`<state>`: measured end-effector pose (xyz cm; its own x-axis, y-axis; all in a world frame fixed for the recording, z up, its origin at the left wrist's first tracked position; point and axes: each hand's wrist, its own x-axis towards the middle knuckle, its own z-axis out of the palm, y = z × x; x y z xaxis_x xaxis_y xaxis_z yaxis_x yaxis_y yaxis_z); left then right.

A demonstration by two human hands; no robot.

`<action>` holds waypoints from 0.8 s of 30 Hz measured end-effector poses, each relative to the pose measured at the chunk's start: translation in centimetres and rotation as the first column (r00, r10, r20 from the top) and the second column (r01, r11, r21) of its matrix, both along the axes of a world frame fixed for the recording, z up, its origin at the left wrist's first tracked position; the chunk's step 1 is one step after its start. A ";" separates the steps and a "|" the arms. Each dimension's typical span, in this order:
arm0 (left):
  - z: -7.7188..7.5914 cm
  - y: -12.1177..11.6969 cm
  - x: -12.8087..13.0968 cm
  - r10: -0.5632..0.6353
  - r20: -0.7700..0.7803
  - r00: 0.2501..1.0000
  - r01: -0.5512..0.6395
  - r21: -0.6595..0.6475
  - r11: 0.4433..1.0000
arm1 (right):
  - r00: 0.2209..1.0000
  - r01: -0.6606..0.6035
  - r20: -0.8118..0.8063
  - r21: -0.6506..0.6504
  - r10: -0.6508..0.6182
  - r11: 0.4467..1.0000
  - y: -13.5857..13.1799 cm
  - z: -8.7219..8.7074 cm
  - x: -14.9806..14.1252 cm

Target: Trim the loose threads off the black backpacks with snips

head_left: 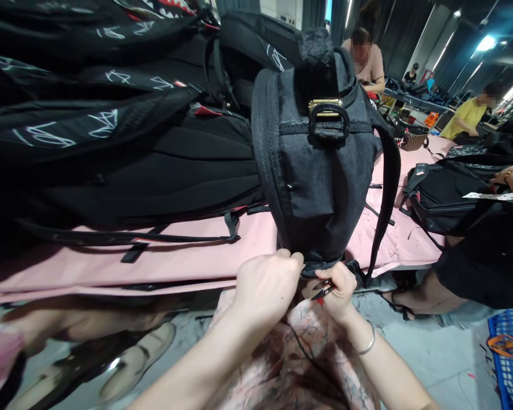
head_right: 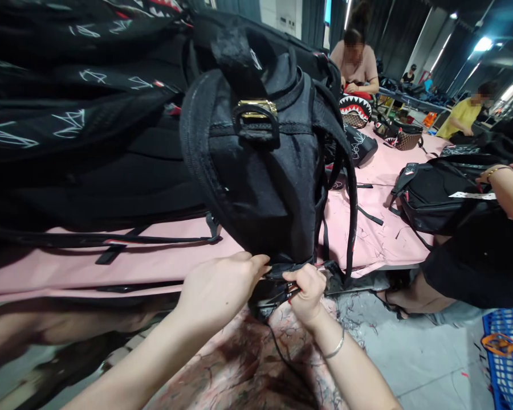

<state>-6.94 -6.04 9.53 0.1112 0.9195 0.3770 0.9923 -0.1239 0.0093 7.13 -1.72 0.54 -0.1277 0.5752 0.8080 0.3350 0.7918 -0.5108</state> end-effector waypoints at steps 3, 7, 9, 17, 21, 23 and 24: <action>0.4 0.6 0.3 -0.060 0.023 0.998 0.062 -0.089 0.994 | 1.000 0.005 0.017 0.033 -0.006 0.999 0.0 -0.2 -0.1; 0.0 1.6 0.7 -0.114 0.061 0.992 0.121 -0.126 0.985 | 0.998 0.002 0.058 0.062 -0.006 0.998 0.0 -0.5 0.0; -0.2 1.8 0.7 -0.127 0.080 0.989 0.137 -0.134 0.981 | 0.998 -0.004 0.058 0.064 0.000 0.998 0.0 -0.5 0.1; -0.3 0.9 0.4 -0.023 0.006 1.000 0.024 -0.298 0.954 | 0.998 -0.038 0.050 0.058 0.035 0.998 0.0 -1.4 0.1; -0.7 0.3 0.2 0.037 0.045 0.998 -0.023 -0.285 0.958 | 0.994 -0.055 0.092 0.033 0.051 0.998 -0.2 -1.4 0.1; -0.7 0.3 0.1 0.052 0.055 0.997 -0.033 -0.302 0.953 | 0.991 -0.077 0.110 -0.019 0.079 0.997 -0.6 -0.7 0.3; -0.7 0.2 0.1 0.055 0.054 0.997 -0.035 -0.317 0.948 | 0.989 -0.088 0.110 -0.069 0.095 0.994 -0.9 -0.2 0.5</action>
<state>-6.87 -5.81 8.86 0.0529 0.9961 0.0710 0.9930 -0.0600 0.1018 7.66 -2.59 0.32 -0.2707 0.6067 0.7474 0.3212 0.7888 -0.5240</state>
